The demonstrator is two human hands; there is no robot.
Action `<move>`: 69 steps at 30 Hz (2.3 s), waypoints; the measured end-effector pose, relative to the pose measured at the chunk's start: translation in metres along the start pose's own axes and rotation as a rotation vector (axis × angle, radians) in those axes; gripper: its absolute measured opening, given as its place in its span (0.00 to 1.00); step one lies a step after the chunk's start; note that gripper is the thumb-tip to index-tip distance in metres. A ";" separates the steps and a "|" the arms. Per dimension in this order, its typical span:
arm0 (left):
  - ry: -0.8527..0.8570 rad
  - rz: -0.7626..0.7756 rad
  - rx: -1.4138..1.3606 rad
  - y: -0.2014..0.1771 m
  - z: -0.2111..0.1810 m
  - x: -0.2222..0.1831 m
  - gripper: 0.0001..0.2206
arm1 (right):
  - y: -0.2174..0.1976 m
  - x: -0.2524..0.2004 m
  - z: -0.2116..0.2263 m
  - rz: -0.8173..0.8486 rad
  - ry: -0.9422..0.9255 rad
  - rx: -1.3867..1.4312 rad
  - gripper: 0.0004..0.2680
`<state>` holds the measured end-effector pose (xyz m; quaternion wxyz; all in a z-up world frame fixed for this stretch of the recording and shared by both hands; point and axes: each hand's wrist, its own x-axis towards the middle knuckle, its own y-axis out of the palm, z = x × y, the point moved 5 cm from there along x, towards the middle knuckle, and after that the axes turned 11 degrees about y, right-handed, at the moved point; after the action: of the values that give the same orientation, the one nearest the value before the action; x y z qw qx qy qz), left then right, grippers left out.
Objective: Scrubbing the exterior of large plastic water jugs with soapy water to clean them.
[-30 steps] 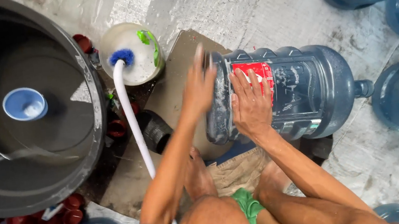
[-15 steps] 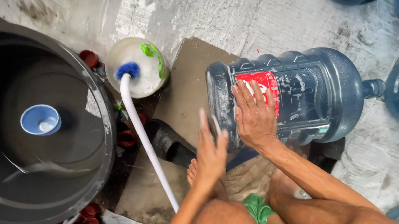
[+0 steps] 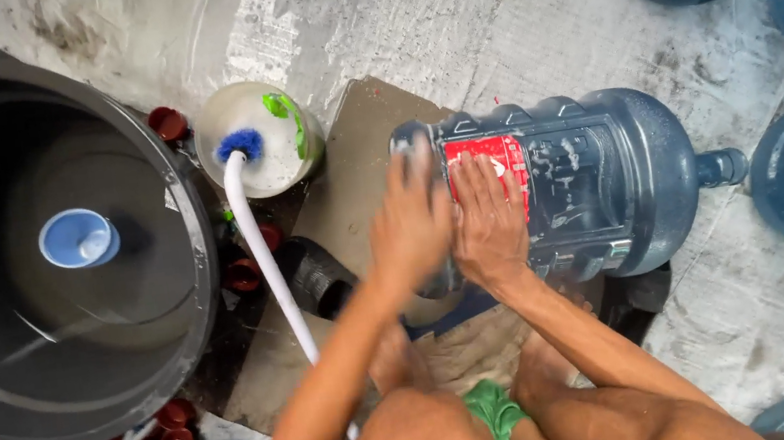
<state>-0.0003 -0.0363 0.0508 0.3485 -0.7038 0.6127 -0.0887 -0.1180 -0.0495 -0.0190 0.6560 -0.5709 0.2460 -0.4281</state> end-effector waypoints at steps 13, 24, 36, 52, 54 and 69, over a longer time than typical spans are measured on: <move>0.252 -0.241 0.065 0.012 0.022 0.008 0.25 | 0.010 0.051 -0.017 0.086 0.068 0.271 0.12; 0.217 -0.533 -0.086 0.046 0.055 -0.041 0.27 | 0.014 0.089 -0.028 0.087 0.152 0.464 0.15; 0.217 -0.732 -0.207 0.075 0.079 -0.064 0.30 | 0.016 0.104 -0.027 0.380 0.096 0.087 0.16; 0.378 -0.621 -0.196 0.046 0.079 -0.018 0.31 | 0.038 0.133 -0.037 0.256 -0.064 0.059 0.10; 0.249 -0.692 -0.164 0.023 0.061 0.007 0.31 | 0.043 0.146 -0.041 0.383 -0.003 0.131 0.12; 0.331 -0.792 0.205 0.046 0.035 -0.039 0.25 | 0.028 0.149 -0.031 0.380 -0.068 0.228 0.10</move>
<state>-0.0271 0.0130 0.0097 0.2526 -0.8225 0.3312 -0.3873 -0.0593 -0.1924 -0.0278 0.7928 -0.4507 0.2769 -0.3026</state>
